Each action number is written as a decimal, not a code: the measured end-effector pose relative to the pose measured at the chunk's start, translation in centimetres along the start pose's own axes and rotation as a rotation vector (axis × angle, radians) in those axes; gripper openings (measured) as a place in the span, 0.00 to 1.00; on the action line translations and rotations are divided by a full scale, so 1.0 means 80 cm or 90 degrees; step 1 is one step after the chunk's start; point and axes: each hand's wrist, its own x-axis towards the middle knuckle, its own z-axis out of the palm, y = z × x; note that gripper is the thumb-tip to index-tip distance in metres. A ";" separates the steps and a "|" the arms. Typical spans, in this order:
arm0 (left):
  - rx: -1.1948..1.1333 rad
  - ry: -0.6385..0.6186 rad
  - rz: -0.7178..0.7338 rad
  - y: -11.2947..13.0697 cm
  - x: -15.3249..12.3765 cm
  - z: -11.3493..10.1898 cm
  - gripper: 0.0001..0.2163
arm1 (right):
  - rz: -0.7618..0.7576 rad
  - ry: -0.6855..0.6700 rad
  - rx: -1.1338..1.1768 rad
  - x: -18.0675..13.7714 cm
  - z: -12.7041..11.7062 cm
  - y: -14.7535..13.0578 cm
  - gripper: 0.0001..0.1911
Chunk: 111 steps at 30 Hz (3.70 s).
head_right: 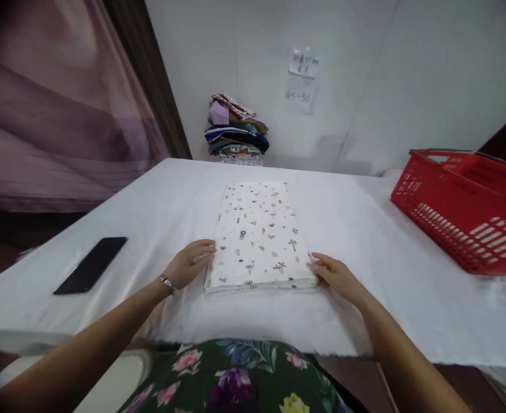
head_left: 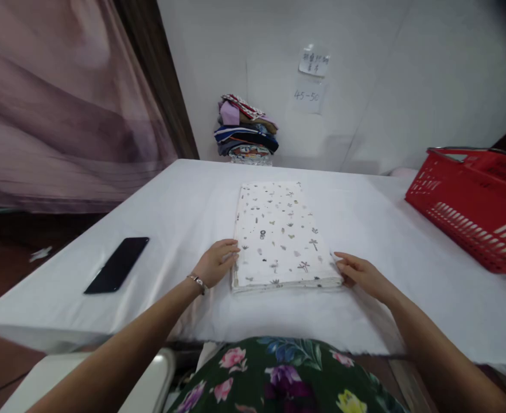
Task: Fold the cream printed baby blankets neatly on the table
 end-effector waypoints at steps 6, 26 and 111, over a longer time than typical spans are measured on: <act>0.015 0.000 0.026 0.009 -0.038 -0.017 0.10 | -0.020 0.016 -0.071 -0.020 0.005 0.005 0.29; 0.017 -0.014 0.080 0.032 -0.056 -0.012 0.04 | -0.279 0.171 -0.438 -0.043 0.026 -0.006 0.22; -0.084 0.036 -0.333 0.071 -0.082 0.020 0.04 | -0.611 -0.103 -0.537 0.001 0.247 -0.134 0.09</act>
